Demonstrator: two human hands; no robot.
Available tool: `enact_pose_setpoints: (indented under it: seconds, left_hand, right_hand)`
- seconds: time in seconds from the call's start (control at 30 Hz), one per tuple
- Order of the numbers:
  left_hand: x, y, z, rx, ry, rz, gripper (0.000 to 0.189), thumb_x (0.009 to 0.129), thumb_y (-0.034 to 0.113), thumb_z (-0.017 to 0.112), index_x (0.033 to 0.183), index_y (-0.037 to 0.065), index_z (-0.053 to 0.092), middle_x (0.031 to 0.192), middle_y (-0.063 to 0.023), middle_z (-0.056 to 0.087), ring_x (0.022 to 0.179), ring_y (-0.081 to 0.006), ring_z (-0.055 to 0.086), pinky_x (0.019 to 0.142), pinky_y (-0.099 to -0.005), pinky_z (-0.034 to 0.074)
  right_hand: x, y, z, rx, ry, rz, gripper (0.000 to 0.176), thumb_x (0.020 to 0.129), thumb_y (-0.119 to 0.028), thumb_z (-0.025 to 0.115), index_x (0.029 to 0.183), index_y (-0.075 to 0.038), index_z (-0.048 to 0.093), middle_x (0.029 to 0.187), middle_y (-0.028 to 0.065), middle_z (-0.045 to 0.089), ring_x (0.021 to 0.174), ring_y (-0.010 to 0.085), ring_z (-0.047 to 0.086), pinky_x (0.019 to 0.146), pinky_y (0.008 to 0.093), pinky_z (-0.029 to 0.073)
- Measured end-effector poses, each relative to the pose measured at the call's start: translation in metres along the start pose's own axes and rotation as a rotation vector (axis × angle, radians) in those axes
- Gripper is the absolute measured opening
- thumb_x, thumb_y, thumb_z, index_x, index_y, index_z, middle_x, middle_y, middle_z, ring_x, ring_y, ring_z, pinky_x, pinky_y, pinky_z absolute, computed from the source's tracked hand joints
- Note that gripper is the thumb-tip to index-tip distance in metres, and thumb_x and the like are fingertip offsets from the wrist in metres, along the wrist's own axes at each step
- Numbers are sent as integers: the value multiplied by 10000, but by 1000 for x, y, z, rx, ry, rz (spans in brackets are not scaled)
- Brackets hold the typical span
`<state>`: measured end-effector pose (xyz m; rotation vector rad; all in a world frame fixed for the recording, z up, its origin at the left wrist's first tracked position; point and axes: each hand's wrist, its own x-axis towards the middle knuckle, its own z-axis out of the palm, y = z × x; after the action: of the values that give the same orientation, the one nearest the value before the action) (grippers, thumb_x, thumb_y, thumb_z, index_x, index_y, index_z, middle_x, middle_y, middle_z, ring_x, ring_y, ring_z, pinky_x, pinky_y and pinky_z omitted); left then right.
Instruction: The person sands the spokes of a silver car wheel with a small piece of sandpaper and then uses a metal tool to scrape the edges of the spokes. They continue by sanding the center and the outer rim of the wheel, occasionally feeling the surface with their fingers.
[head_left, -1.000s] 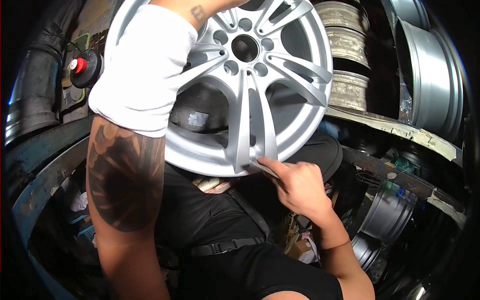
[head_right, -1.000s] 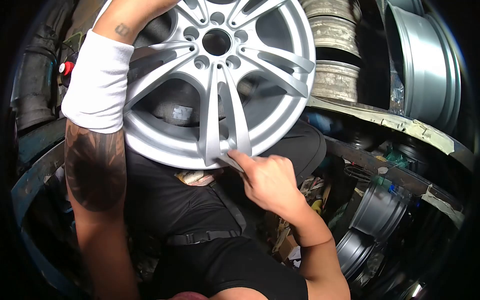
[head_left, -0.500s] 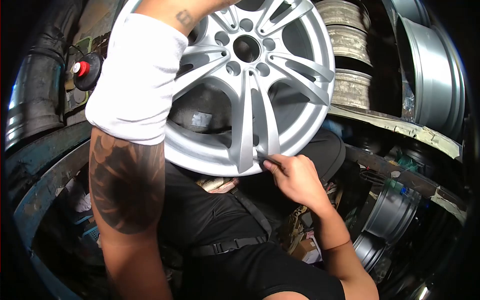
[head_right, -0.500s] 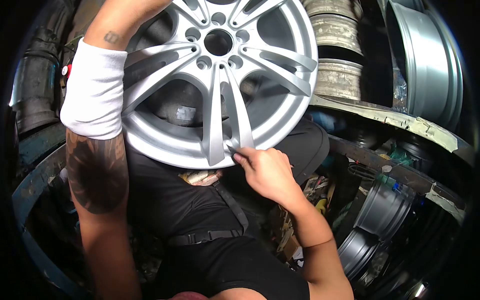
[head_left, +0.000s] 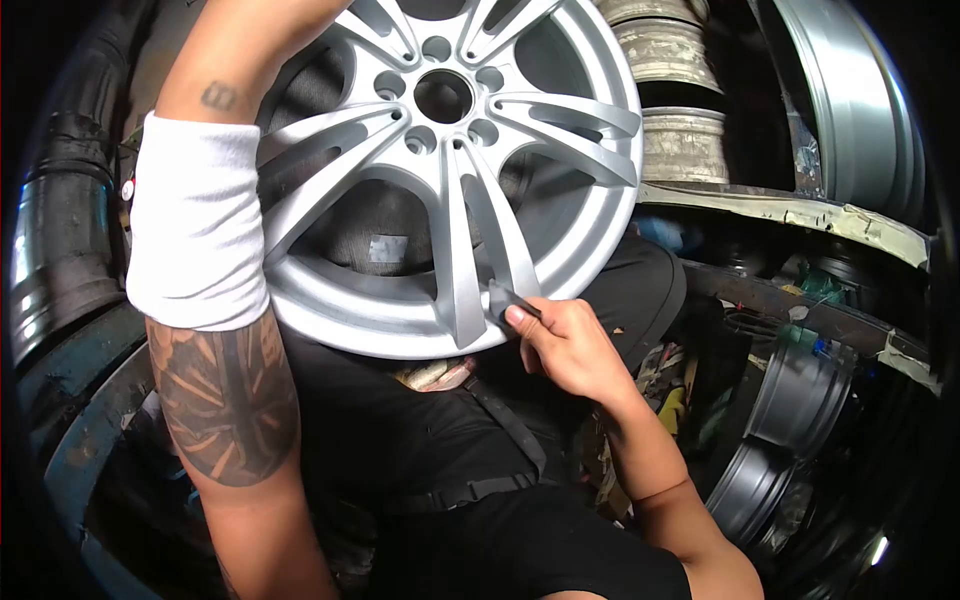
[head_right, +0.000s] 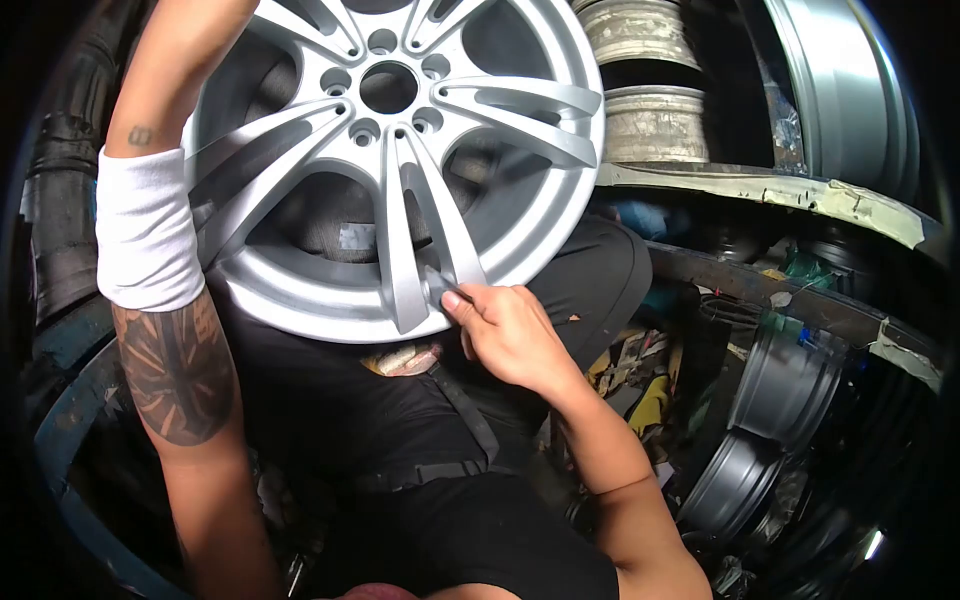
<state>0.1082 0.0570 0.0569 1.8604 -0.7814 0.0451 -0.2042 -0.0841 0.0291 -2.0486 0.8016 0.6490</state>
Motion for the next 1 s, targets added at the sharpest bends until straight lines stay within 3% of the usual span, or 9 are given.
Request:
enact_pose_setpoints:
  seconds: [0.1, 0.13, 0.27, 0.37, 0.47, 0.6, 0.7, 0.83, 1.0]
  left_hand:
    - [1, 1, 5, -80, -34, 0, 329, 1021, 252, 699, 934, -50, 794, 756, -119, 760, 707, -145, 721, 662, -321, 536]
    - [2, 0, 8, -102, -39, -2, 320, 1024, 244, 695, 948, -50, 797, 773, -116, 768, 713, -145, 725, 666, -319, 539]
    - [5, -10, 16, -149, -26, -38, 285, 1025, 218, 690, 995, -42, 803, 824, -113, 785, 734, -146, 733, 687, -312, 549]
    - [1, -4, 22, 7, 31, 31, 269, 1022, 209, 692, 1000, -33, 807, 831, -110, 788, 747, -145, 736, 706, -305, 554]
    - [-5, 2, 17, 139, 35, 36, 255, 1014, 200, 695, 990, -29, 806, 837, -111, 791, 758, -149, 737, 722, -308, 556]
    - [-2, 10, 17, 51, -7, -40, 241, 1008, 185, 691, 998, -28, 803, 842, -114, 794, 763, -155, 737, 736, -318, 556]
    - [-2, -5, 19, 93, 12, 56, 243, 1010, 173, 681, 1049, -36, 800, 847, -116, 796, 774, -154, 739, 739, -322, 560]
    - [4, 1, 9, -132, -86, -6, 257, 1010, 164, 673, 1102, -42, 795, 857, -125, 796, 792, -154, 741, 737, -327, 566]
    - [-1, -5, 10, -176, -75, 23, 271, 1012, 162, 666, 1118, -54, 792, 845, -132, 794, 779, -144, 740, 711, -325, 565]
  right_hand:
    - [-6, 7, 15, -222, 132, -202, 270, 1072, -221, 623, 925, -4, 687, 677, 235, 649, 725, 448, 695, 691, 515, 530]
    - [-10, 3, 10, -273, 74, -228, 171, 1034, -176, 647, 1006, -28, 726, 713, 260, 651, 762, 471, 688, 701, 531, 535]
    - [-12, -2, -1, -185, 128, -127, 167, 982, -115, 659, 1113, -64, 748, 791, 254, 686, 782, 465, 697, 705, 521, 550]
    - [-14, 6, 16, -331, 137, -282, 204, 966, -100, 660, 1144, -77, 759, 796, 240, 696, 779, 455, 704, 708, 516, 553]
    - [-12, 8, -1, -213, 108, -263, 266, 933, -74, 658, 1177, -102, 761, 743, 225, 690, 746, 445, 708, 704, 524, 568]
    - [-14, 3, 6, -454, 80, -307, 445, 832, 24, 619, 1236, -88, 769, 796, 218, 716, 714, 436, 698, 703, 465, 586]
    - [-27, -3, -10, -391, 74, -428, 455, 836, 15, 622, 1244, -114, 776, 776, 215, 704, 696, 428, 692, 683, 469, 577]
    - [-9, 6, 8, -498, 115, -335, 500, 785, 16, 628, 1227, -150, 794, 774, 196, 714, 677, 379, 709, 651, 452, 571]
    - [-9, 6, -11, -504, 162, -434, 472, 812, -24, 658, 1245, -165, 781, 748, 169, 717, 650, 378, 695, 627, 467, 554]
